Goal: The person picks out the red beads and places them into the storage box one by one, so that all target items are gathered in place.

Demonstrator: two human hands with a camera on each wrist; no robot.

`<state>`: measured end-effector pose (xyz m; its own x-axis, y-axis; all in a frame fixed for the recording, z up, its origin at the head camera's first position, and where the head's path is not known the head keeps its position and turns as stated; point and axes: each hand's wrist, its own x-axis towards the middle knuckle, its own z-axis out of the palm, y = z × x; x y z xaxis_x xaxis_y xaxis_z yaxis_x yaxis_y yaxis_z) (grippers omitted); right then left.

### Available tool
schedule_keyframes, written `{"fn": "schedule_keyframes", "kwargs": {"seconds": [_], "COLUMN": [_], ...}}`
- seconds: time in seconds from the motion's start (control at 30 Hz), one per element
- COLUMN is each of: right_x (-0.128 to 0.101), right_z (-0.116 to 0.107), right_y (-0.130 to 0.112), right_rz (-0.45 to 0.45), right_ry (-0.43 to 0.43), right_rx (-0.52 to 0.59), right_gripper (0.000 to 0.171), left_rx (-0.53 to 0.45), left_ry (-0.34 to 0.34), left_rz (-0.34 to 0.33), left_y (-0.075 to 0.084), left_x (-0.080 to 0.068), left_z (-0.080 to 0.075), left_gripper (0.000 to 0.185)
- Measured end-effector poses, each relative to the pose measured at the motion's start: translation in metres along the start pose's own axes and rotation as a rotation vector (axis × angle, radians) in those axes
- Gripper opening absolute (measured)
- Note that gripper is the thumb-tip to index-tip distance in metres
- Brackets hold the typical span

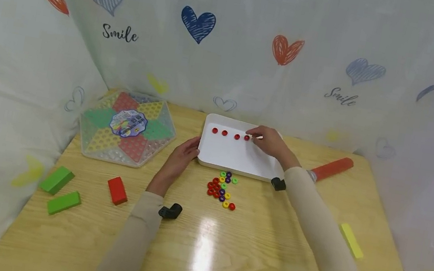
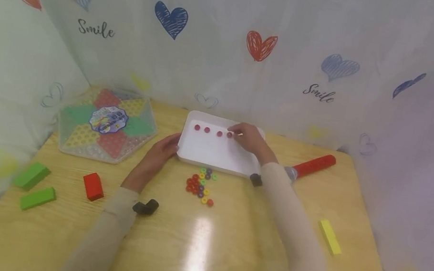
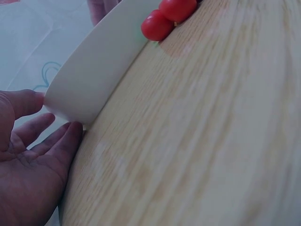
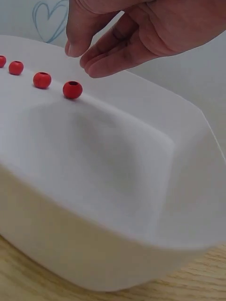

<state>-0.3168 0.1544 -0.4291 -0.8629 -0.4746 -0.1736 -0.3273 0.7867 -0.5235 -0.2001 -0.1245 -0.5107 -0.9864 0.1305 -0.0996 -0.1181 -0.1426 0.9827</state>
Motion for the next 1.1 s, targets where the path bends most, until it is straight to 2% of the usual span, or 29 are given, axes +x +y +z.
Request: {"fn": "schedule_keyframes", "kwargs": {"seconds": [0.17,0.43,0.67,0.93,1.1], "right_x": [-0.019,-0.06,-0.093,-0.12,-0.131], "right_z": [0.001,0.005,0.018,0.046,0.063], "right_y": [-0.001,-0.014,-0.021,-0.016,-0.016], "right_rz": [-0.111,-0.226,-0.317,-0.319,-0.319], "right_ry": [0.022,0.041,0.01,-0.053,-0.062], "right_rx": [0.011,0.082,0.166,0.292,0.273], "right_gripper": [0.031,0.03,0.026,0.025,0.024], "left_rx": [0.009,0.004,0.02,0.004,0.024], "left_ry": [0.006,0.002,0.005,0.009,0.022], "left_rz": [-0.012,-0.007,-0.013,-0.037,-0.032], "left_y": [0.0,-0.003,0.002,0.006,0.004], "left_x": [0.001,0.004,0.003,0.002,0.003], "left_z": [0.0,-0.002,0.0,0.002,0.002], "left_gripper": [0.051,0.051,0.051,0.051,0.051]}}
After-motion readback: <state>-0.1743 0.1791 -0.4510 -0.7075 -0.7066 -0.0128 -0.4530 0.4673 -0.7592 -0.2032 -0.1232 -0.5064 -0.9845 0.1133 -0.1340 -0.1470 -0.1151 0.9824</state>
